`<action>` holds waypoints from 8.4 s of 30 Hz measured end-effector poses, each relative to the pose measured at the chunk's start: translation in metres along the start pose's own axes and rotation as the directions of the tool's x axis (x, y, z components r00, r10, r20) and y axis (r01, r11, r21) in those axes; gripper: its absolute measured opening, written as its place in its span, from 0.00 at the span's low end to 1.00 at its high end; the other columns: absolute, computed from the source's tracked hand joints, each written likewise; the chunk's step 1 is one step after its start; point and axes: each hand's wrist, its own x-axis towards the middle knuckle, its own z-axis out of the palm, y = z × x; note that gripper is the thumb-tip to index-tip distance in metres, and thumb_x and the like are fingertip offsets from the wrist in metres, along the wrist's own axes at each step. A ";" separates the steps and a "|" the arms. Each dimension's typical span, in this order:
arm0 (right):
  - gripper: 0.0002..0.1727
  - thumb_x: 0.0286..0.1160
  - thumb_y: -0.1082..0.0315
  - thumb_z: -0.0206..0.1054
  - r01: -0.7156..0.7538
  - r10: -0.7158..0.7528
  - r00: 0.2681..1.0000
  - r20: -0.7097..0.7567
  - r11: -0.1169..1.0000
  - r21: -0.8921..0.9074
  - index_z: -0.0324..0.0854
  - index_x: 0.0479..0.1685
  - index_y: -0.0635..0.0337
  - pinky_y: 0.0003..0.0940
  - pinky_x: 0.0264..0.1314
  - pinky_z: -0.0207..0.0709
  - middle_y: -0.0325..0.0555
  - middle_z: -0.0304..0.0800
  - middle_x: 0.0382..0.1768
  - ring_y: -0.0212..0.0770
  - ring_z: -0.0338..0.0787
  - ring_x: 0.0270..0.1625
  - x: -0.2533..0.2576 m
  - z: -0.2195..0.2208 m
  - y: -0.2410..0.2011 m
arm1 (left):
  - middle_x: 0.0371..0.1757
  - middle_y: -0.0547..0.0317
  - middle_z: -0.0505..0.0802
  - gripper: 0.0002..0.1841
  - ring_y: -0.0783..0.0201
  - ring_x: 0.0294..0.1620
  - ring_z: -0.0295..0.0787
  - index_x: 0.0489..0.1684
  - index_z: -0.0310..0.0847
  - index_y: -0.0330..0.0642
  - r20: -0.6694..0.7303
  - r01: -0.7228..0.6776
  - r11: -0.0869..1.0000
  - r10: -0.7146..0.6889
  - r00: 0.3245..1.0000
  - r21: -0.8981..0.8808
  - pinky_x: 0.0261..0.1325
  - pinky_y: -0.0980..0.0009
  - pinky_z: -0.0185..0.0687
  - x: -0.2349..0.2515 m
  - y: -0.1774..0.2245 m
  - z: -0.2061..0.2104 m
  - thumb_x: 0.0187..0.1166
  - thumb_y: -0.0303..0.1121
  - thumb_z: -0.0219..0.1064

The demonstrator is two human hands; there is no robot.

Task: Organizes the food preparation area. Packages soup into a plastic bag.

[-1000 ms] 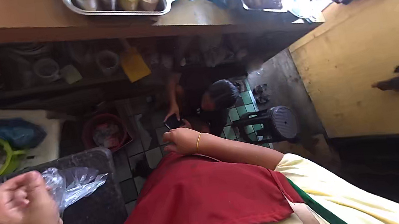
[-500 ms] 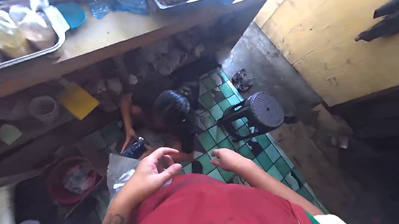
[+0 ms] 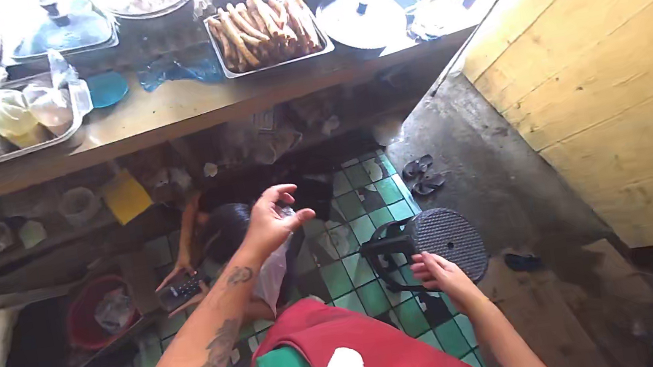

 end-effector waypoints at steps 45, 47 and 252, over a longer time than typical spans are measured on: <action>0.37 0.92 0.41 0.25 0.398 -0.558 0.824 0.098 0.694 0.601 0.57 0.85 0.58 0.43 0.70 0.83 0.49 0.83 0.66 0.39 0.86 0.67 0.432 0.110 -0.433 | 0.31 0.66 0.84 0.11 0.79 0.30 0.78 0.50 0.82 0.37 -0.298 0.231 0.944 -0.297 0.907 -0.237 0.40 0.78 0.79 0.413 -0.097 -0.141 0.91 0.32 0.54; 0.37 0.92 0.42 0.26 0.406 -0.555 0.828 0.084 0.695 0.593 0.55 0.86 0.59 0.41 0.71 0.82 0.50 0.81 0.66 0.38 0.85 0.67 0.429 0.109 -0.427 | 0.33 0.62 0.84 0.10 0.75 0.33 0.78 0.50 0.82 0.34 -0.300 0.272 0.950 -0.307 0.903 -0.155 0.44 0.74 0.79 0.405 -0.078 -0.141 0.90 0.29 0.55; 0.30 0.70 0.75 0.66 0.751 0.136 -0.168 0.976 0.660 0.037 0.66 0.75 0.66 0.31 0.35 0.88 0.42 0.90 0.35 0.32 0.90 0.32 -0.289 0.856 -0.278 | 0.34 0.58 0.85 0.22 0.67 0.30 0.84 0.80 0.61 0.41 -0.636 -0.642 0.515 -0.770 -0.055 -0.568 0.40 0.69 0.85 -0.515 -0.132 -0.450 0.89 0.29 0.55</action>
